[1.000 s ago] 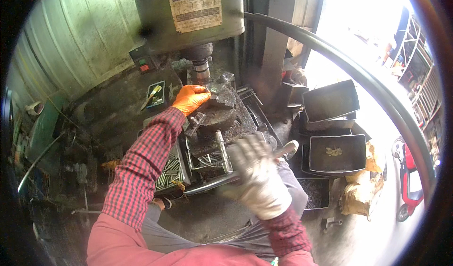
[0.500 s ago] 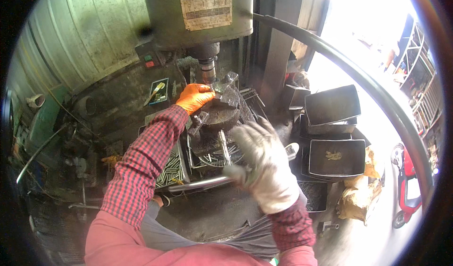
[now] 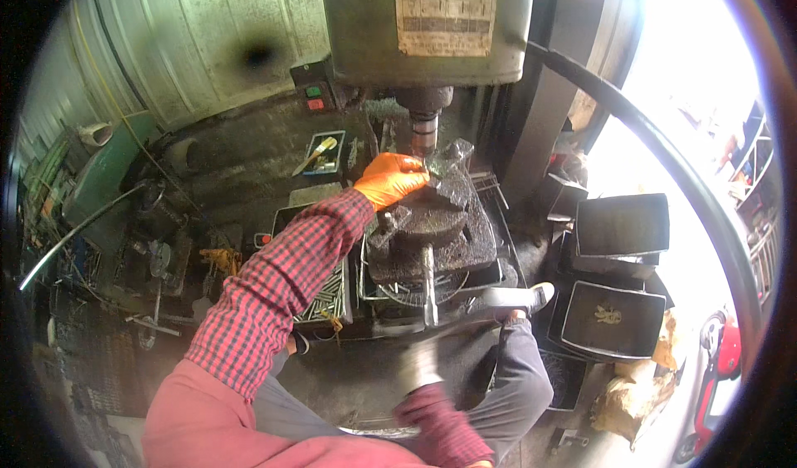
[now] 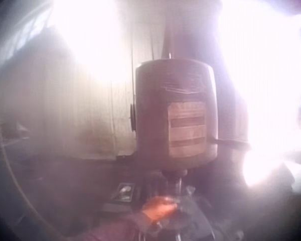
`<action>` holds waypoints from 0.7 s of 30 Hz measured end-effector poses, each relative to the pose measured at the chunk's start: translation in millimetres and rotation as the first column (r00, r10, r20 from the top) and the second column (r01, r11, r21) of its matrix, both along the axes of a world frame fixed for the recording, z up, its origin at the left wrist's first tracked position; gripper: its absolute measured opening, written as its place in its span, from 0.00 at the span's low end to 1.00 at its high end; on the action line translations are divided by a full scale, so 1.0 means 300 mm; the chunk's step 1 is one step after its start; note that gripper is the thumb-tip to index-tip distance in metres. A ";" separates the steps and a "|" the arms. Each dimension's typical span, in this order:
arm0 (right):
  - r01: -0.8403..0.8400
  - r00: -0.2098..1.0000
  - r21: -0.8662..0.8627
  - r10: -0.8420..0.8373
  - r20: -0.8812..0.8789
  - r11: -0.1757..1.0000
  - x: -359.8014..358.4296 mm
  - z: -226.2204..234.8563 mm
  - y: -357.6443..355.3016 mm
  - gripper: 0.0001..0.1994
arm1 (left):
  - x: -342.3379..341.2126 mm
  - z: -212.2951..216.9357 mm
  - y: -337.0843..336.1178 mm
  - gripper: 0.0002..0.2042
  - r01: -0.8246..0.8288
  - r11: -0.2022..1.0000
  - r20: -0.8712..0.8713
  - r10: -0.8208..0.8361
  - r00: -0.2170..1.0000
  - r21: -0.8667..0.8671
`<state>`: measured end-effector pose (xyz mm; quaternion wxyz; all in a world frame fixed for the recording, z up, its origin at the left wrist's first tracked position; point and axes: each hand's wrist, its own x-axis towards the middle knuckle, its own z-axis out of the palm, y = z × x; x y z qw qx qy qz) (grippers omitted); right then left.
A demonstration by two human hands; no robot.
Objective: The person operates a drill press in a workshop, repeatedly picking up small metal rods from a tray, placing them into the chuck, and using the lever to lower the drill. The person wears orange and white gloves and works continuously on the same batch of rods.
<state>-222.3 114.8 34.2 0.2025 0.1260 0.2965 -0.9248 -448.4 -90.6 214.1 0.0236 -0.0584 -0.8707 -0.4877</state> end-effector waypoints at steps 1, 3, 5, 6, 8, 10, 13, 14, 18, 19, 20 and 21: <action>-0.204 0.965 -0.284 0.241 0.101 0.937 0.059 -0.049 -0.129 0.29 | 0.004 -0.005 -0.003 0.21 -0.041 0.996 -0.107 0.033 0.994 -0.073; -0.357 0.921 -0.340 0.389 0.028 0.870 0.132 -0.130 -0.247 0.34 | 0.010 -0.001 -0.011 0.21 -0.017 0.994 -0.163 -0.001 0.987 -0.112; -0.401 0.914 -0.037 0.403 0.043 0.915 0.153 -0.186 -0.220 0.32 | 0.027 0.003 -0.015 0.23 0.060 0.998 -0.024 -0.059 0.998 0.011; -0.412 0.911 0.034 0.411 0.031 0.911 0.137 -0.205 -0.157 0.30 | 0.036 0.002 -0.015 0.23 0.046 0.998 -0.106 -0.050 0.993 -0.037; -0.397 0.911 0.047 0.388 0.141 0.916 0.104 -0.226 -0.033 0.26 | 0.049 -0.009 -0.006 0.22 0.056 0.993 -0.252 -0.080 0.964 -0.102; -0.335 0.940 0.253 0.340 0.024 0.908 0.082 -0.227 0.075 0.24 | 0.065 -0.021 -0.026 0.29 0.021 1.000 -0.176 -0.024 0.984 -0.024; -0.093 0.988 0.129 0.076 0.133 0.987 0.089 -0.204 0.212 0.22 | 0.122 -0.058 -0.155 0.30 -0.124 0.984 -0.432 0.169 0.886 0.131; 0.000 0.988 0.159 -0.024 0.153 0.987 0.100 -0.197 0.239 0.22 | 0.142 -0.063 -0.251 0.28 -0.289 0.957 -0.532 0.240 0.812 -0.009; 0.071 0.997 0.296 -0.077 0.007 0.953 0.135 -0.183 0.321 0.28 | 0.208 -0.150 -0.572 0.37 -0.770 0.575 -0.555 0.559 0.616 -0.276; 0.041 0.999 0.286 -0.046 0.014 0.957 0.141 -0.187 0.324 0.28 | 0.224 -0.177 -0.621 0.39 -0.699 0.645 -0.425 0.564 0.708 -0.308; 0.026 0.999 0.268 -0.032 0.017 0.963 0.147 -0.191 0.325 0.29 | 0.243 -0.195 -0.666 0.40 -0.623 0.698 -0.237 0.577 0.781 -0.353; 0.009 1.000 0.248 -0.015 0.022 0.969 0.152 -0.197 0.319 0.29 | 0.251 -0.216 -0.683 0.42 -0.592 0.758 -0.156 0.572 0.805 -0.274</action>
